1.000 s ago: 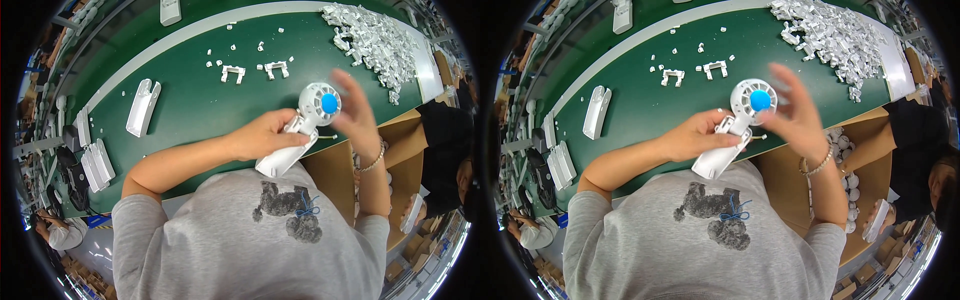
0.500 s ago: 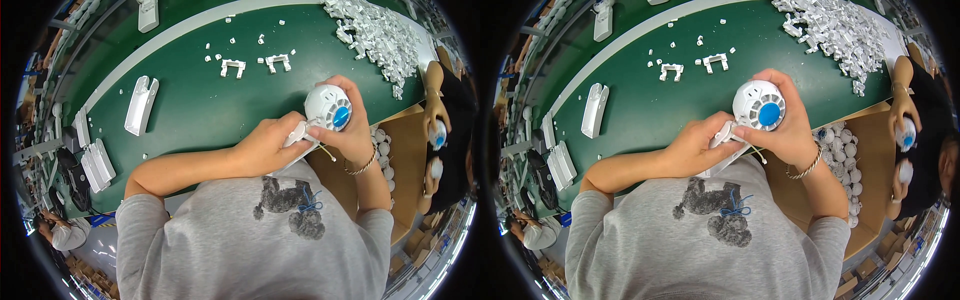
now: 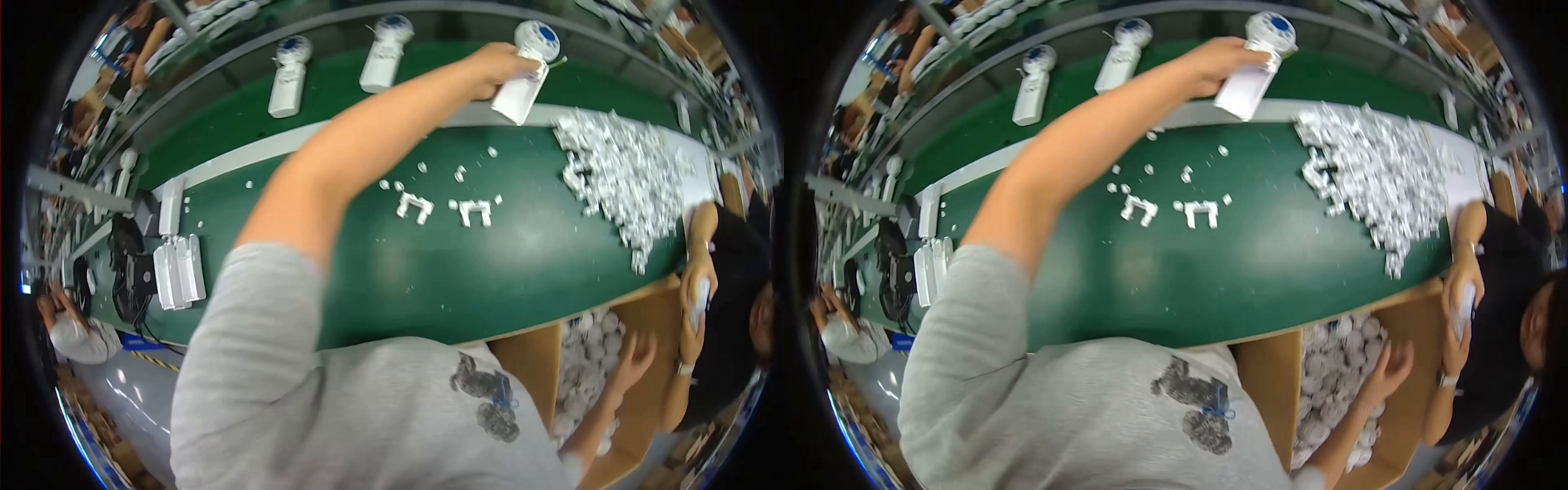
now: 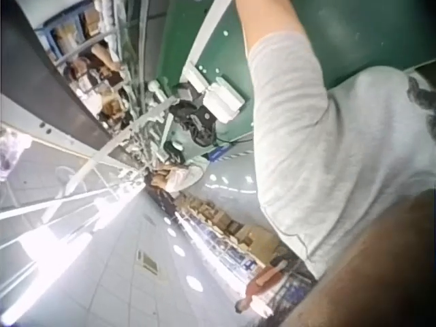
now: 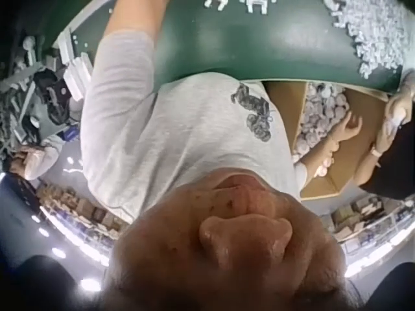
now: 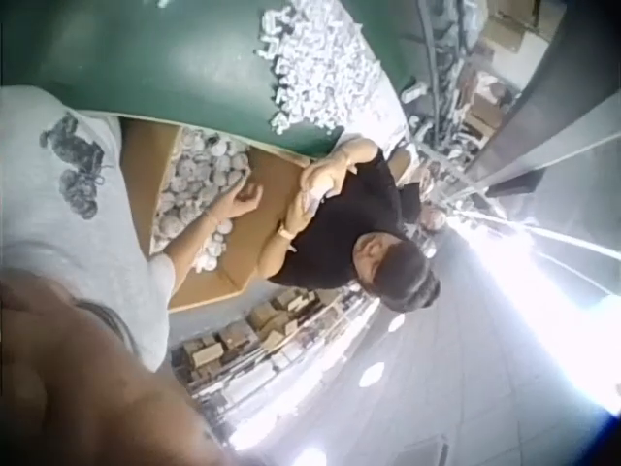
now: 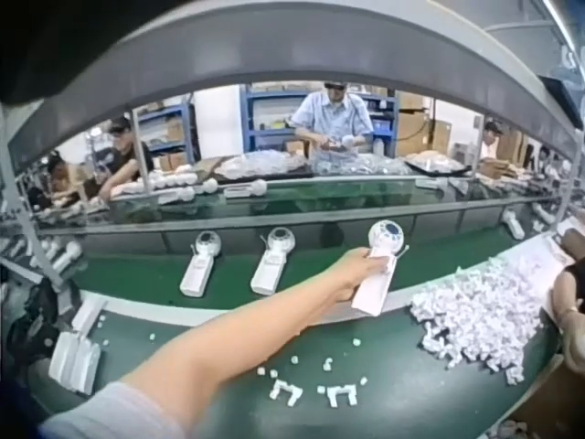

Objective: Assemble white plastic housing components on a manufacturing production line.

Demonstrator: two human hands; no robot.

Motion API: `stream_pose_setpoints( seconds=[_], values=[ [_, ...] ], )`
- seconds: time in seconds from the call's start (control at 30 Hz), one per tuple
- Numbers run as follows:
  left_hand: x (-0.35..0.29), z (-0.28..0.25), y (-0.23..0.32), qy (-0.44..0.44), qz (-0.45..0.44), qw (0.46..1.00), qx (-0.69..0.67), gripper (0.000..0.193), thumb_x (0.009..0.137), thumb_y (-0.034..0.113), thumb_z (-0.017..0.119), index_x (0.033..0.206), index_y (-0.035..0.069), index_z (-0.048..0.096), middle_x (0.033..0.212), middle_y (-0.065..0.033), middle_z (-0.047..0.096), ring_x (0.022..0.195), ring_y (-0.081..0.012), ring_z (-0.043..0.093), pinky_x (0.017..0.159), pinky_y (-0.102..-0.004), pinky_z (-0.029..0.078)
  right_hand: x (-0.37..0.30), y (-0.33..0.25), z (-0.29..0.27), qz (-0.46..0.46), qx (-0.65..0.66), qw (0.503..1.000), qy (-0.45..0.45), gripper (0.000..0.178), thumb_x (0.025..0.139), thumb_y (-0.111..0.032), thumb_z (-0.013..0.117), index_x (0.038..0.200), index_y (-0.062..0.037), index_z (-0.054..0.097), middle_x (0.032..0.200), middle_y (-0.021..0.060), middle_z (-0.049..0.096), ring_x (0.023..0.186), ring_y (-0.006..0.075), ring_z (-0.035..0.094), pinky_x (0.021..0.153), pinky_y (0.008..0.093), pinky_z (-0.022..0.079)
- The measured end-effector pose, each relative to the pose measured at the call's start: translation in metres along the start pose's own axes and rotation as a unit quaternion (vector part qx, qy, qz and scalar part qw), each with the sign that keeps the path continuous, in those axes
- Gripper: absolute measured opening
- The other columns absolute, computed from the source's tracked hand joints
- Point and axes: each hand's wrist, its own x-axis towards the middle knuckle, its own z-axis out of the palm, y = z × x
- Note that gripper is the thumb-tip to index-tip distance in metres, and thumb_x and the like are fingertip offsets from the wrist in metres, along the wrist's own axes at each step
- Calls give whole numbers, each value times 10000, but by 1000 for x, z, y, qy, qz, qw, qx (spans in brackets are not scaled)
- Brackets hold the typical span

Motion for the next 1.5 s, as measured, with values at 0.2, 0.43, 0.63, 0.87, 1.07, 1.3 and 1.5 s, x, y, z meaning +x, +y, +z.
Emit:
stream_pose_setpoints(
  seconds=[0.2, 0.43, 0.63, 0.87, 1.07, 1.3, 1.5],
  values=[
    [68, -35, -38, 177, -8, 984, -32, 412, 642, -24, 707, 1015, -65, 536, 968, -204, 598, 853, -324, 618, 726, -492, 505, 14, 151, -43, -12, -236, 953, -191, 503, 795, -143, 578, 1216, 43, 376, 1206, 188, 466, 1061, 275, 481, 891, 366, 393],
    [-59, -46, 6, 256, 48, 906, 335, 604, 517, 315, 801, 925, -71, 579, 940, -187, 597, 857, -251, 593, 746, -329, 473, 71, 173, 70, -62, -211, 893, -392, 521, 780, -143, 588, 1221, 31, 372, 1187, 179, 476, 1034, 271, 493, 867, 364, 406],
    [-340, -115, 63, 367, 152, 716, 575, 171, 666, 228, 665, 762, 88, 642, 809, -82, 565, 899, -254, 513, 779, -355, 424, 72, 176, 111, -64, -215, 861, -457, 537, 767, -142, 596, 1226, 21, 369, 1171, 172, 485, 1011, 267, 504, 846, 362, 417],
    [-501, -109, 36, 551, -109, 377, 737, 217, 598, 278, 743, 624, 82, 654, 776, -42, 508, 807, -249, 443, 717, -374, 355, 55, 165, 127, -53, -242, 820, -516, 557, 752, -142, 606, 1231, 9, 366, 1153, 163, 496, 984, 263, 516, 821, 359, 430],
    [-505, -107, 11, 529, -100, 398, 743, 205, 576, 250, 754, 615, 78, 651, 782, -37, 484, 816, -242, 426, 711, -362, 323, 60, 145, 141, -57, -264, 793, -546, 574, 740, -142, 615, 1235, -1, 363, 1137, 156, 505, 961, 259, 526, 801, 357, 441],
    [-479, -77, 34, 475, -9, 518, 711, 121, 582, 142, 722, 610, 80, 623, 797, -44, 469, 804, -238, 422, 696, -363, 315, 47, 140, 103, 4, -287, 796, -532, 594, 725, -142, 625, 1240, -13, 359, 1119, 147, 516, 934, 255, 538, 776, 355, 454],
    [-401, -16, 46, 281, 146, 674, 668, 142, 572, 93, 725, 613, 82, 590, 796, -39, 461, 797, -238, 416, 685, -355, 309, 0, 156, 0, 127, -312, 818, -466, 612, 712, -141, 633, 1245, -23, 356, 1103, 140, 525, 910, 251, 549, 755, 353, 465]
  ],
)
